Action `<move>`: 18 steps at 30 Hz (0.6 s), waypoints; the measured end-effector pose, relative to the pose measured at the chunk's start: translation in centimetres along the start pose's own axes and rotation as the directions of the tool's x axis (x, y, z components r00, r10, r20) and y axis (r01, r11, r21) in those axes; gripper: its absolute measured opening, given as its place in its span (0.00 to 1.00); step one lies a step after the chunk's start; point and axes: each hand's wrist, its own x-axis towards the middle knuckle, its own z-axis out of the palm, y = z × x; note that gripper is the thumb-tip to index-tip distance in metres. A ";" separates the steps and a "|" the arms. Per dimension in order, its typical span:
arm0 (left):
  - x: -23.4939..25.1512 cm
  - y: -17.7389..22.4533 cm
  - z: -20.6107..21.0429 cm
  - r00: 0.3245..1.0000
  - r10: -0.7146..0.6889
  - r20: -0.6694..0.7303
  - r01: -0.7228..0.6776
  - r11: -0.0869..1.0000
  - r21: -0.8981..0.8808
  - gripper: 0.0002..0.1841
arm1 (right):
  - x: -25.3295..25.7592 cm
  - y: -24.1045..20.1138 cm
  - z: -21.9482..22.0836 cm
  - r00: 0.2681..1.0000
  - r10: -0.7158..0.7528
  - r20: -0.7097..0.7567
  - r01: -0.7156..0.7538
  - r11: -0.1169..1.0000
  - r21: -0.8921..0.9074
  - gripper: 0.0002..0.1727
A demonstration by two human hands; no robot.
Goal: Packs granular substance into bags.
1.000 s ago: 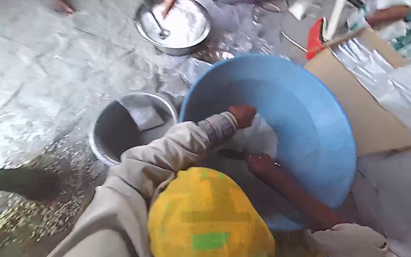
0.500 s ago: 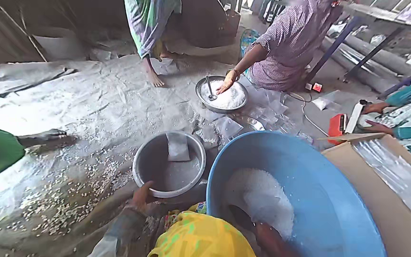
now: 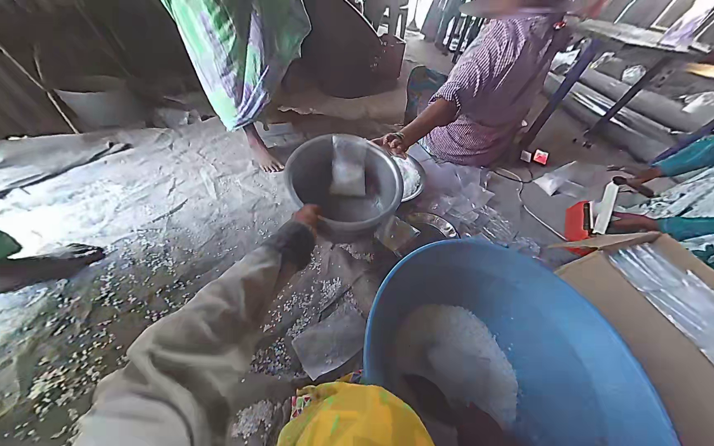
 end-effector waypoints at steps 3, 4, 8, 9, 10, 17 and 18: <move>1.5 2.7 3.3 0.998 0.060 0.029 -0.061 0.998 0.024 0.23 | -1.2 -0.9 -0.9 0.999 0.036 0.028 -0.037 0.999 0.011 0.23; 1.4 3.4 3.9 0.999 0.028 0.015 -0.028 0.998 -0.055 0.23 | -1.9 -1.4 -1.3 0.998 0.046 0.030 -0.047 0.998 0.034 0.22; 1.2 4.5 4.7 0.995 -0.052 0.080 0.063 0.987 -0.145 0.24 | -5.4 -3.7 -3.5 0.992 0.123 0.041 -0.127 0.985 0.120 0.20; 1.4 4.0 5.2 0.997 -0.038 0.072 0.049 0.986 -0.160 0.24 | -5.7 -3.6 -3.4 0.992 0.122 0.029 -0.125 0.982 0.143 0.20; 1.8 3.6 5.6 0.998 -0.002 0.065 0.014 0.984 -0.176 0.25 | -5.8 -3.4 -3.2 0.993 0.115 0.018 -0.117 0.983 0.143 0.20; 2.3 7.6 7.9 0.749 0.626 0.218 -0.663 0.716 0.219 0.22 | -4.3 -2.3 -2.6 0.990 0.134 -0.038 -0.126 0.977 0.173 0.21; 2.8 8.7 8.2 0.720 0.608 0.335 -0.685 0.543 0.486 0.28 | -4.4 -1.8 -1.5 0.980 0.178 -0.095 -0.139 0.937 0.320 0.22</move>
